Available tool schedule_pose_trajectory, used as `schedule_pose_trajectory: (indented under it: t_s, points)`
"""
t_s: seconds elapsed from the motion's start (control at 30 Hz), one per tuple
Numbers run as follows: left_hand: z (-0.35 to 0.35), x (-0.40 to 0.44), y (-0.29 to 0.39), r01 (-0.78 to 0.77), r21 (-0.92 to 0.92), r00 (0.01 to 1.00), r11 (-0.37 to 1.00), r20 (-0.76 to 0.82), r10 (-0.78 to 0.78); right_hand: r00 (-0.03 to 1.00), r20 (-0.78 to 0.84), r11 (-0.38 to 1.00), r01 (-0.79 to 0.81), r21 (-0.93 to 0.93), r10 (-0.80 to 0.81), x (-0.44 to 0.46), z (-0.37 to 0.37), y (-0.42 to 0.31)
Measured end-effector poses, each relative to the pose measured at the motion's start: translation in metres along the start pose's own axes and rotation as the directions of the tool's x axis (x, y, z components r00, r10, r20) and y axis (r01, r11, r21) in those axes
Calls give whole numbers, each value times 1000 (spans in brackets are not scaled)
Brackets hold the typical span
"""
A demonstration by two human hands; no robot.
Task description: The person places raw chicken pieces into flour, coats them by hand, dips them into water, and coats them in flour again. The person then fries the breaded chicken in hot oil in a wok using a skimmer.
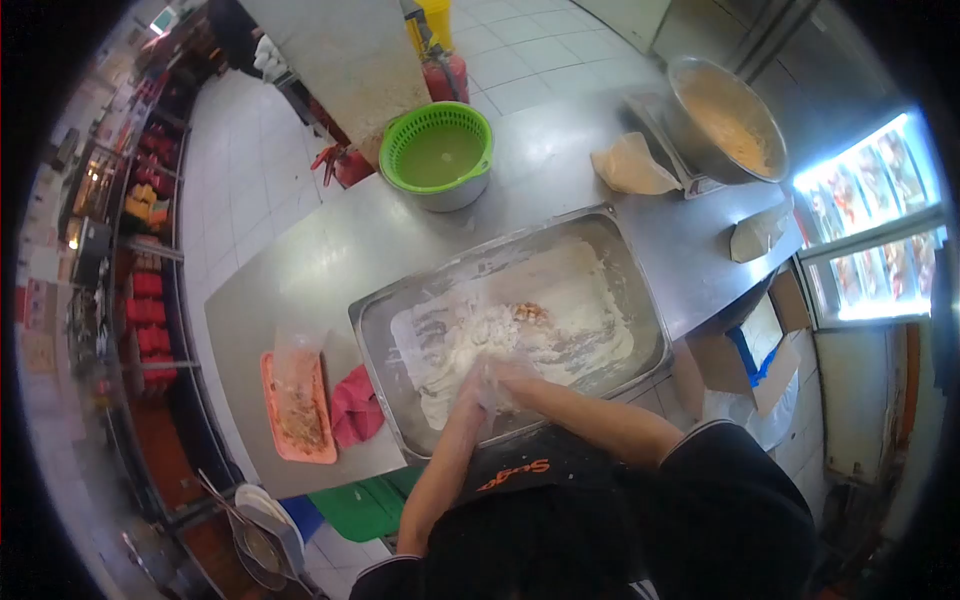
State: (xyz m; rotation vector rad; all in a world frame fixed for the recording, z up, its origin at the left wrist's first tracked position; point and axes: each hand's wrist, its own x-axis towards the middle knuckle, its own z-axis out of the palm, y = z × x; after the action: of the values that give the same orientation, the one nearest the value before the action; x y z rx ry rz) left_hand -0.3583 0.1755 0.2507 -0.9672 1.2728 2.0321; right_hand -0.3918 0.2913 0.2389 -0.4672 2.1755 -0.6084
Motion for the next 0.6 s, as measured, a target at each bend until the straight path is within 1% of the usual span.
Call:
schedule_pose_trajectory:
  t_s: [0.03,0.07,0.1,0.13,0.17,0.2,0.23,0.27,0.3,0.33,0.37,0.4,0.43,0.47,0.5,0.53,0.57,0.6]
  points:
    - [-18,8,-13,-57,-64,998,996,11,58,995,-95,773,72,630,-15,7,23,21]
    - [-34,16,-21,-111,-131,993,985,16,114,990,-142,516,117,848,10,5,22,26]
    - [-45,22,-19,-108,-129,993,986,25,112,981,-189,201,178,963,36,2,20,30]
    - [-54,27,-18,-37,-18,992,999,-120,34,991,-68,543,-4,840,112,-10,-15,19]
    - [-60,29,-16,48,77,963,996,-269,-26,974,19,794,-194,576,225,-21,-46,9]
    - [-55,16,-1,45,64,963,997,-267,-26,965,-70,797,-169,579,255,-32,-65,6]
    - [-45,-11,25,17,213,981,977,-190,24,958,-109,802,-157,577,266,-28,-71,9]
    - [-56,-8,23,-1,282,988,960,-150,45,949,-148,806,-146,574,277,-23,-77,12]
    - [-66,-5,21,-25,348,992,937,-109,66,846,-317,861,-277,425,429,0,-76,25]
    - [-98,43,-8,-44,534,992,844,-73,98,693,-506,858,-425,289,514,14,-78,31]
    - [-116,81,-26,-69,700,992,711,-29,125,689,-517,861,-421,284,508,18,-81,18]
    - [-117,100,-28,-83,701,991,708,-20,135,646,-511,823,-454,341,568,22,-85,-6]
    - [-113,114,-28,-8,565,987,825,-130,98,601,-496,779,-484,398,627,28,-84,-25]
    - [-111,126,-31,62,405,971,912,-236,38,598,-498,779,-481,404,628,42,-70,-29]
    - [-107,140,-38,63,417,971,907,-237,41,652,-532,838,-470,276,540,64,-40,-25]
    - [-94,133,-28,8,311,977,950,-204,59,699,-555,881,-450,147,450,84,-14,-22]
    - [-79,115,-10,-36,152,987,988,-147,58,688,-563,878,-449,164,457,99,5,-22]
    - [-66,97,4,-45,4,995,999,-83,46,734,-576,926,-356,125,360,109,25,-20]
